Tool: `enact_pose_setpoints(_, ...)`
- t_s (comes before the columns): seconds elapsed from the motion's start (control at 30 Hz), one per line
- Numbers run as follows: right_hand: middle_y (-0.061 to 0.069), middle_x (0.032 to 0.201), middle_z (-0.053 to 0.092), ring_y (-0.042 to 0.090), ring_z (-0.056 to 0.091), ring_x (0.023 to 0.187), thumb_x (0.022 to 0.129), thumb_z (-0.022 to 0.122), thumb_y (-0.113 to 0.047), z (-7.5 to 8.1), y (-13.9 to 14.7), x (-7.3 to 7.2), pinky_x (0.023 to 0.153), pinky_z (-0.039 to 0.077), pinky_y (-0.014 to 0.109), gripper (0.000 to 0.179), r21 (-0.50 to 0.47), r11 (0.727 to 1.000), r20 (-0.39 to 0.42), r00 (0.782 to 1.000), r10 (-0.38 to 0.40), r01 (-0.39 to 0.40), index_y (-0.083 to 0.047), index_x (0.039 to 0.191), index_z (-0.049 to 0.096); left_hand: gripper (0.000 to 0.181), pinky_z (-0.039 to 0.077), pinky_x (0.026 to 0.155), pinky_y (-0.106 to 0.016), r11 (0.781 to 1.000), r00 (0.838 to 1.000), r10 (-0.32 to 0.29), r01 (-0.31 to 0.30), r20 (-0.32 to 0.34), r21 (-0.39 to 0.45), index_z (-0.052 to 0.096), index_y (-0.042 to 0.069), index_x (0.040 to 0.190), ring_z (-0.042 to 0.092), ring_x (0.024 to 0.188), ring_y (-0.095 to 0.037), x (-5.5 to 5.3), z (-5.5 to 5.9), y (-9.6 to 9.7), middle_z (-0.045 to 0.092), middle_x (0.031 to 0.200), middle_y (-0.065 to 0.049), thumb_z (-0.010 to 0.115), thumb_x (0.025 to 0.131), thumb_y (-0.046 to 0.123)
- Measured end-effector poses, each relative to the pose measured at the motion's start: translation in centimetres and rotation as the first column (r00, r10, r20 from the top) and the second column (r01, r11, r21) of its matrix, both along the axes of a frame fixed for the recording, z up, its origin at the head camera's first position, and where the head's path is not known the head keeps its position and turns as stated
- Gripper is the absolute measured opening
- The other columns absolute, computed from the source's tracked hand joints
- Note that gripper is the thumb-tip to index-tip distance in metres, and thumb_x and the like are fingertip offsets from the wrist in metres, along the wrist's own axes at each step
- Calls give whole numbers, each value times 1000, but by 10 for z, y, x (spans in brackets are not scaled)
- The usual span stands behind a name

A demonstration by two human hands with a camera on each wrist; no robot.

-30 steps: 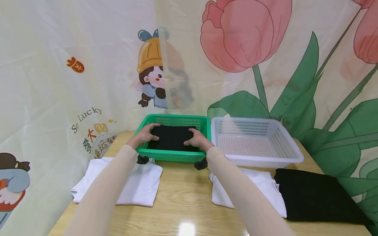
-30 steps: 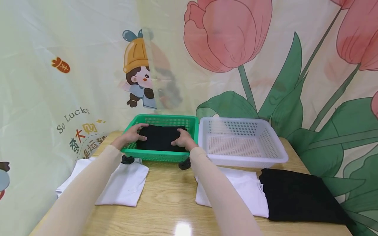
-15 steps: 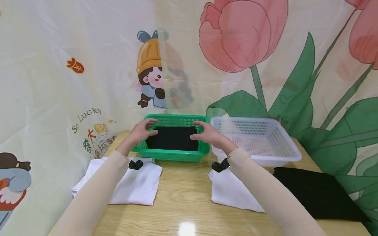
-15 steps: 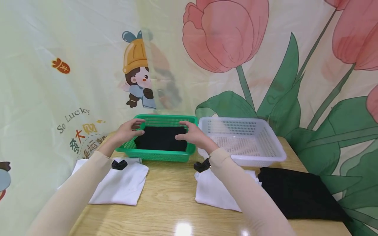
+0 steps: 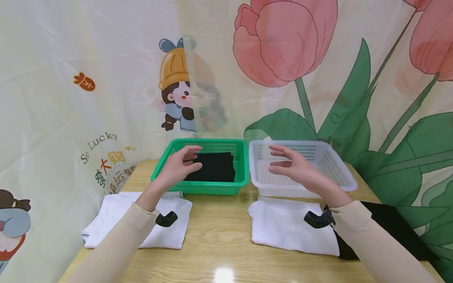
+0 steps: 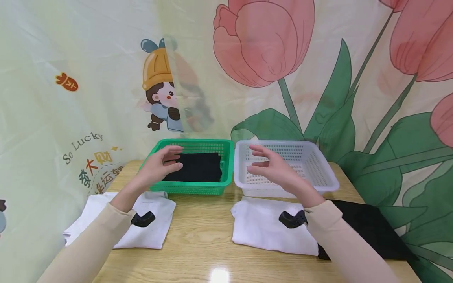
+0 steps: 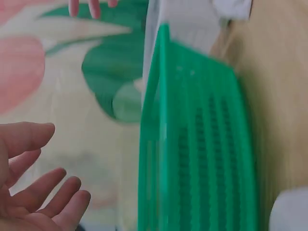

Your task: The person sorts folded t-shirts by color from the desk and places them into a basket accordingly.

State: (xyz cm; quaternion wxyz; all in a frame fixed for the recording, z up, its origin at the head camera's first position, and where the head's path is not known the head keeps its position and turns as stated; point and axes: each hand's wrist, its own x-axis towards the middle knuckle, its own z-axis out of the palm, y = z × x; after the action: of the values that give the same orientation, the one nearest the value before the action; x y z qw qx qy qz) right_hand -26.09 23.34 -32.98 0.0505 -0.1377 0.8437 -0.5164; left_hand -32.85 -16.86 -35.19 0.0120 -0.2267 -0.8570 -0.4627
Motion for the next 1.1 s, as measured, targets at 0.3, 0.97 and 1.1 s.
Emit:
enact_pose_setpoints(0.3, 24, 163, 41, 49, 52, 141, 104, 71, -23, -20, 56, 47, 102, 58, 42, 74, 58, 998, -32, 999, 12, -11, -12, 166, 33, 54, 48, 114, -49, 990, 991, -131, 131, 10, 43, 58, 25, 149, 59, 137, -29, 44, -23, 60, 59, 151, -2, 77, 100, 17)
enact_pose_setpoints(0.97, 8, 146, 57, -22, 49, 103, 109, 62, -37, -88, 217, 109, 79, 53, 20, 77, 320, 917, 29, 965, -262, 240, 2, 165, 26, 57, 53, 108, -34, 940, 927, -323, 289, 191, 182, 57, 25, 150, 62, 125, -13, 90, -77, 196, 62, 143, 2, 79, 98, 15)
enact_pose_setpoints(1.1, 35, 149, 48, -26, 42, 96, 110, 61, -38, -96, 243, 112, 74, 50, 20, 79, 395, 879, 24, 954, -299, 266, 9, 162, 25, 58, 53, 104, -26, 928, 912, -351, 309, 211, 208, 58, 27, 148, 63, 122, -7, 96, -86, 219, 62, 140, 9, 80, 97, 15)
